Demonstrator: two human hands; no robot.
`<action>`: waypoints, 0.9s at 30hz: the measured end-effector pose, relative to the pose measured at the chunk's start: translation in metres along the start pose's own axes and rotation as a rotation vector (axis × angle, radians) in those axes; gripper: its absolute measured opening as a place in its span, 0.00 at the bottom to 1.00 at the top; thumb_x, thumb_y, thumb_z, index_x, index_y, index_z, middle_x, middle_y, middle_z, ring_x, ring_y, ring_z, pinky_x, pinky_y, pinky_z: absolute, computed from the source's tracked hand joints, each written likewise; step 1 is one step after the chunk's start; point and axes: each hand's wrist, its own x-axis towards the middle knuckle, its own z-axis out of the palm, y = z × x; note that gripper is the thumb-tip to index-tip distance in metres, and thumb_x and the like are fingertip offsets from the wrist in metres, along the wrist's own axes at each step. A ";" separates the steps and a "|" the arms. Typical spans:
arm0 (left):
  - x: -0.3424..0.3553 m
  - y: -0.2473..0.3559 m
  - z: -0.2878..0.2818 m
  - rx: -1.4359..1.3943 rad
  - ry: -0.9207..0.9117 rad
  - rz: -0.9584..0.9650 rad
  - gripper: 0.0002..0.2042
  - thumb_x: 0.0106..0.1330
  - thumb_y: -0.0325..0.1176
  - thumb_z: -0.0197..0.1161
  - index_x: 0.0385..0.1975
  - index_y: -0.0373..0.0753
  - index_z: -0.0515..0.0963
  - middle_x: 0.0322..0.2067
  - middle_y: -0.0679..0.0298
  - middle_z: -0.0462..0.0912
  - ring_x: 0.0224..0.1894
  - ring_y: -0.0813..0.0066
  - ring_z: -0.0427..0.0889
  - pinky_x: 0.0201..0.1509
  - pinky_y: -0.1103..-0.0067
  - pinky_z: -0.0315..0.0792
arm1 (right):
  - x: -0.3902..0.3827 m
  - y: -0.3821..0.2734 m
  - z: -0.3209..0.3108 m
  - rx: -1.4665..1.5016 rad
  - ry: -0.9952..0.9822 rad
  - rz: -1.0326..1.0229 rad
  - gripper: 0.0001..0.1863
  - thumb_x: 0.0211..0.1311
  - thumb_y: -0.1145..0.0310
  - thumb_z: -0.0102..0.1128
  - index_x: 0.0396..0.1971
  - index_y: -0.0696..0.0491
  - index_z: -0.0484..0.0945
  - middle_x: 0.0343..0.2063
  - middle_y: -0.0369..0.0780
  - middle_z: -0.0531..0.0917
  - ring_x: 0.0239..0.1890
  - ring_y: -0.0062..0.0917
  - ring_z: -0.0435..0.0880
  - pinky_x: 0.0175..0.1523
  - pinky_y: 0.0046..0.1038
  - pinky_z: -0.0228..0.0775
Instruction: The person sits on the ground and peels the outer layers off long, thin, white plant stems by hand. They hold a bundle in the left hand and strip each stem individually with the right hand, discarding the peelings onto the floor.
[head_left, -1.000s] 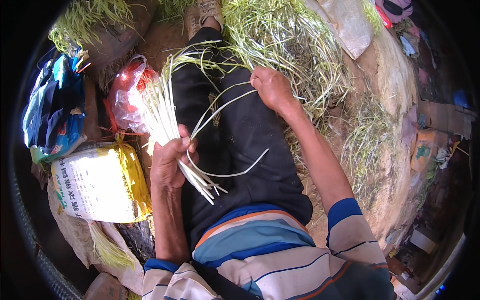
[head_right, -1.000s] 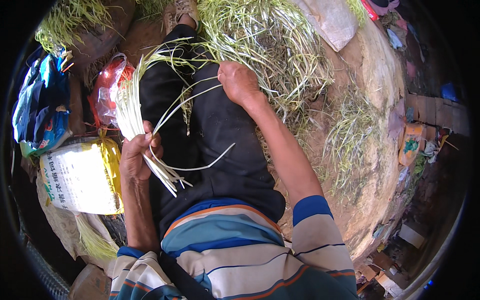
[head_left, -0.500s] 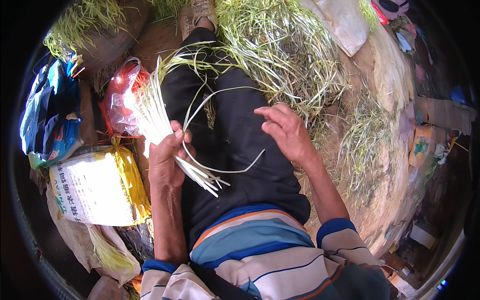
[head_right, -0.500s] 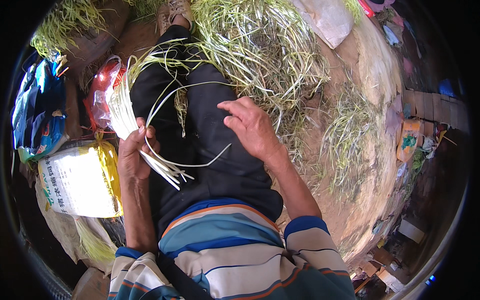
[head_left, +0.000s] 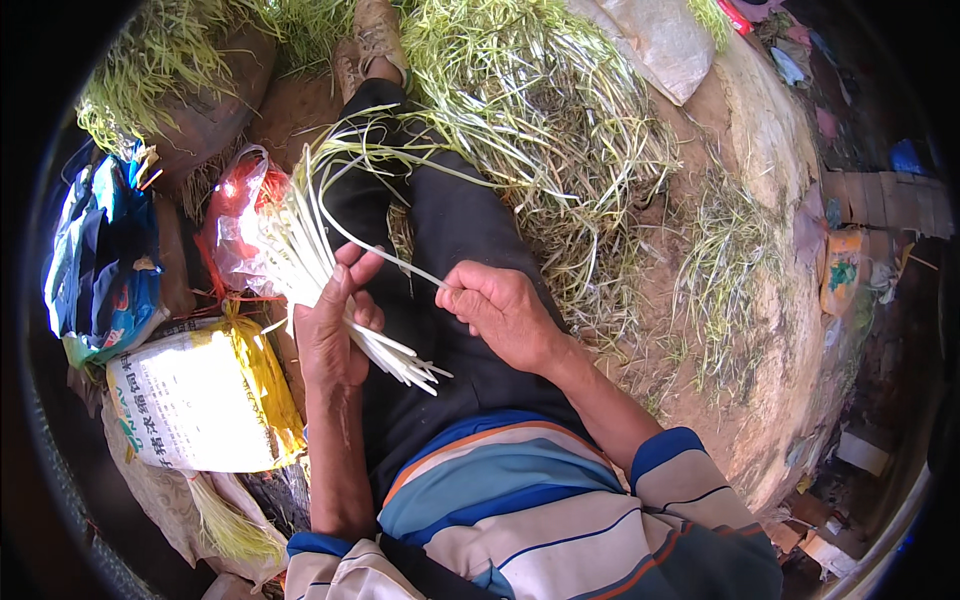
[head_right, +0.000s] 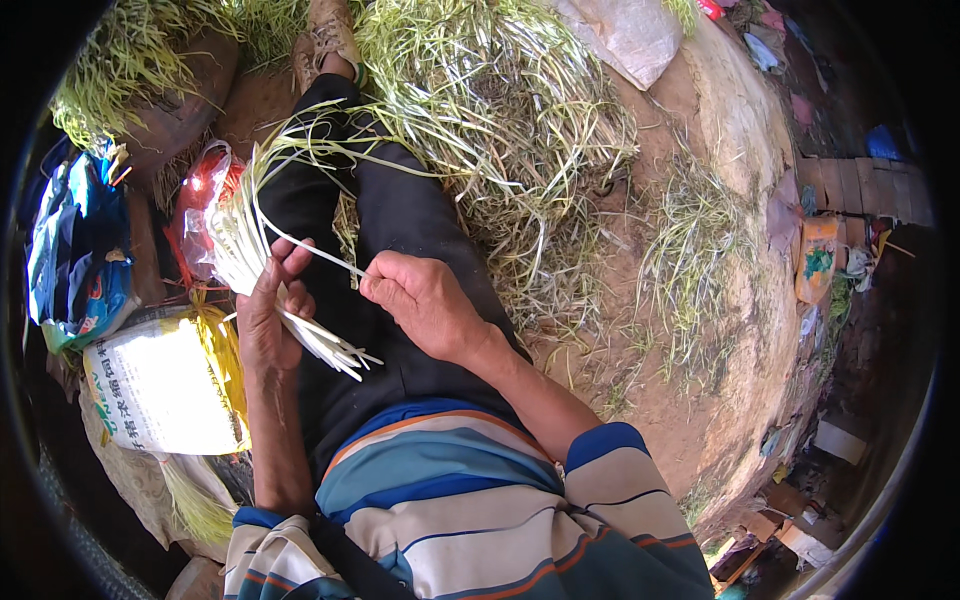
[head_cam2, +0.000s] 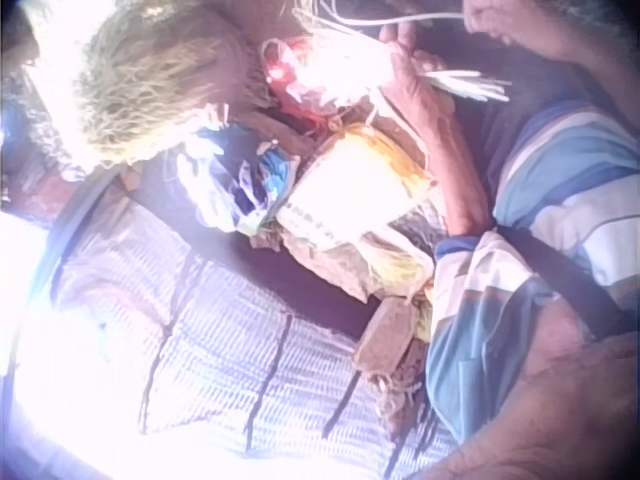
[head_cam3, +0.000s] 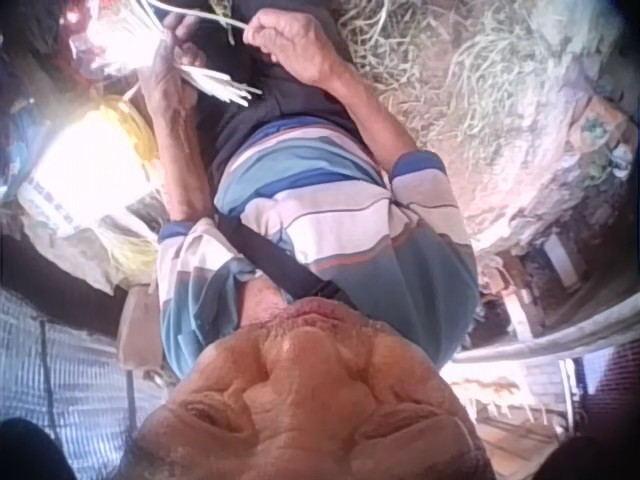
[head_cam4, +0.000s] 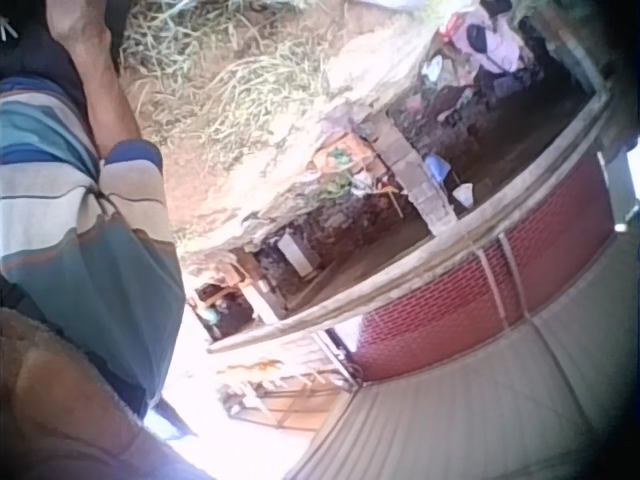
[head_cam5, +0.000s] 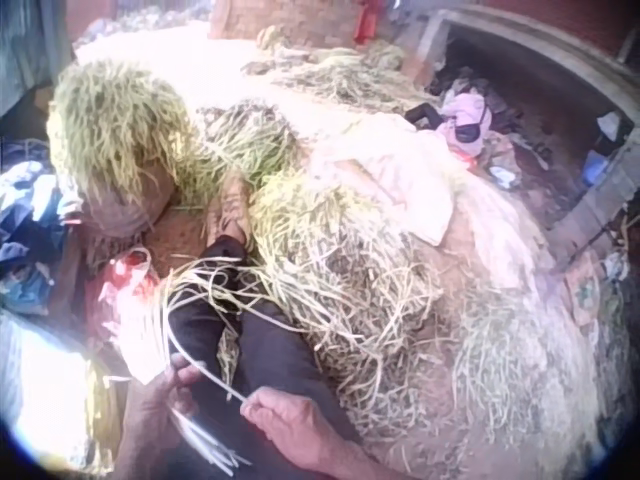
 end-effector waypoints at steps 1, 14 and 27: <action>-0.003 -0.006 0.004 0.052 0.003 -0.013 0.23 0.71 0.34 0.69 0.61 0.29 0.74 0.48 0.48 0.89 0.23 0.81 0.77 0.28 0.80 0.75 | 0.008 -0.001 0.008 -0.079 0.006 -0.035 0.11 0.76 0.67 0.59 0.36 0.59 0.81 0.24 0.45 0.82 0.27 0.34 0.83 0.36 0.34 0.75; -0.003 0.029 -0.001 0.066 -0.041 0.115 0.10 0.73 0.32 0.67 0.48 0.36 0.79 0.36 0.54 0.88 0.23 0.77 0.79 0.29 0.79 0.76 | -0.008 0.051 -0.047 -0.157 0.338 -0.050 0.06 0.73 0.72 0.60 0.35 0.56 0.84 0.27 0.30 0.80 0.28 0.13 0.76 0.33 0.21 0.71; 0.012 0.035 -0.032 -0.234 -0.109 0.052 0.11 0.82 0.41 0.56 0.55 0.43 0.76 0.33 0.68 0.80 0.41 0.68 0.84 0.52 0.66 0.80 | -0.029 0.257 -0.134 -0.039 0.756 0.489 0.22 0.70 0.57 0.69 0.53 0.58 0.80 0.42 0.37 0.85 0.42 0.20 0.83 0.48 0.27 0.77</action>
